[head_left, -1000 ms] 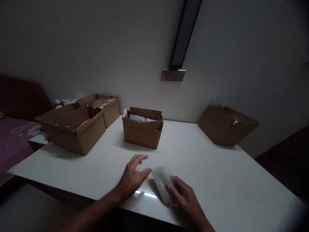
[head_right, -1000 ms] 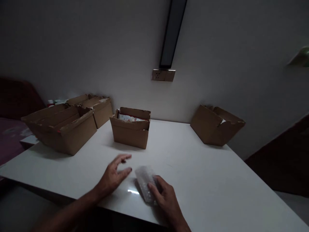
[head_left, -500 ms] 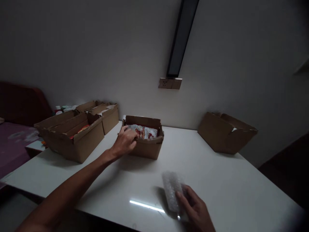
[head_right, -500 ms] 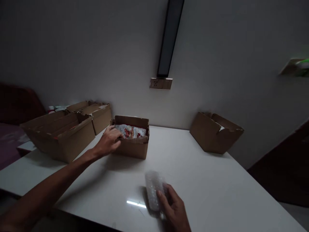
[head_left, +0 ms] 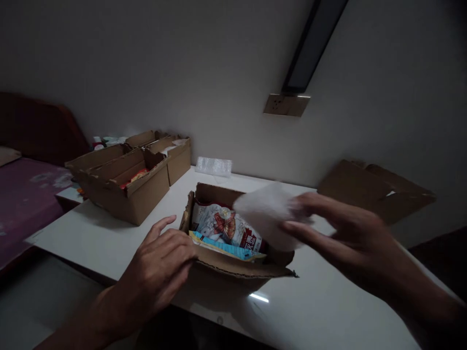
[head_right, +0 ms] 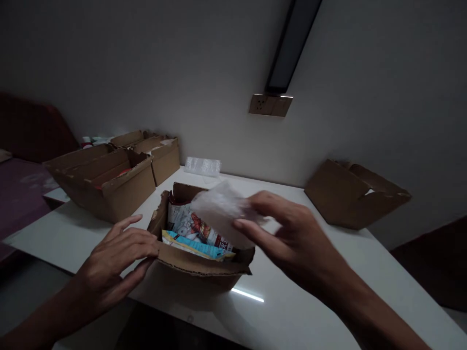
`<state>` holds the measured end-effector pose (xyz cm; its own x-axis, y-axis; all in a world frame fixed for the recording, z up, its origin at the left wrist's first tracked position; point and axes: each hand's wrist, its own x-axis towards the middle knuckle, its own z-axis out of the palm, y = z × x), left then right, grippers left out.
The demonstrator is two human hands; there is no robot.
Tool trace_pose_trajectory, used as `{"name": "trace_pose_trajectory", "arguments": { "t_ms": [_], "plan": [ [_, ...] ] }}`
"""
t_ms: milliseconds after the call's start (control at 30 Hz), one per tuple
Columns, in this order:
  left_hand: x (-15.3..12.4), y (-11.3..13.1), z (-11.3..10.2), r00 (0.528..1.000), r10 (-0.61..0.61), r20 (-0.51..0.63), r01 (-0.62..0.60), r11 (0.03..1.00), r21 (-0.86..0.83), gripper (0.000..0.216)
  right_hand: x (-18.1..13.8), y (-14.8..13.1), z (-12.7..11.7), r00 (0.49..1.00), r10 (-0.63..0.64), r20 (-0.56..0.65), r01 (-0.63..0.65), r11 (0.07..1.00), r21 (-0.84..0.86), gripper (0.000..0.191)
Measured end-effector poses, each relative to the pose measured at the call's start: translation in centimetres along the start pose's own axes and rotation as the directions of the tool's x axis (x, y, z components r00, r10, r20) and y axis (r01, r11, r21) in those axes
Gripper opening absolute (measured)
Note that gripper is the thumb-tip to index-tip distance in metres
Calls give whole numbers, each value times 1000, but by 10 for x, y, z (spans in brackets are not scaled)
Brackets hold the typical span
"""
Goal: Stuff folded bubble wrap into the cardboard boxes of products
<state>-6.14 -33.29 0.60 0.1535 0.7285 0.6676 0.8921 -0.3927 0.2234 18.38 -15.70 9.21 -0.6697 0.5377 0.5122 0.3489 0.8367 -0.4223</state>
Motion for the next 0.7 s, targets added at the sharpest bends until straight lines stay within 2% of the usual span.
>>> {"name": "trace_pose_trajectory", "arguments": {
  "t_ms": [67,167,267,333,433,500,533,567,633,667,700],
  "plan": [
    [-2,-6,3,1000,9,-29,-10,1000,-30,23,28,-5,21,960,1,279,27,995,-97,16],
    [-1,-9,9,998,8,-56,-12,997,-76,23,55,-6,60,820,104,564,107,939,-328,9],
    [2,-11,13,997,3,-80,-12,995,-104,22,63,-9,95,665,160,729,264,863,-430,16],
    [2,-12,17,993,17,-114,-29,993,-111,23,64,-10,111,623,171,763,346,815,-465,19],
    [0,-14,25,973,-23,-228,2,995,-95,27,64,-9,115,666,107,738,441,741,-506,15],
    [-5,-16,33,938,-105,-331,86,994,-70,36,63,-2,99,734,24,679,432,755,-493,11],
    [-9,-17,38,910,-154,-385,141,988,-60,43,60,4,84,785,-26,618,401,782,-477,12],
    [-15,-19,42,879,-202,-431,196,979,-59,52,54,13,67,851,-75,520,353,816,-459,14],
    [-30,-26,52,825,-299,-480,291,952,-94,66,29,37,29,964,-127,232,216,884,-414,20],
    [-38,-31,57,809,-349,-473,326,936,-134,68,10,52,13,993,-102,51,114,919,-379,24],
    [-46,-35,63,805,-401,-437,356,916,-183,69,-12,68,1,998,-16,-68,-8,940,-340,27]
  ]
}}
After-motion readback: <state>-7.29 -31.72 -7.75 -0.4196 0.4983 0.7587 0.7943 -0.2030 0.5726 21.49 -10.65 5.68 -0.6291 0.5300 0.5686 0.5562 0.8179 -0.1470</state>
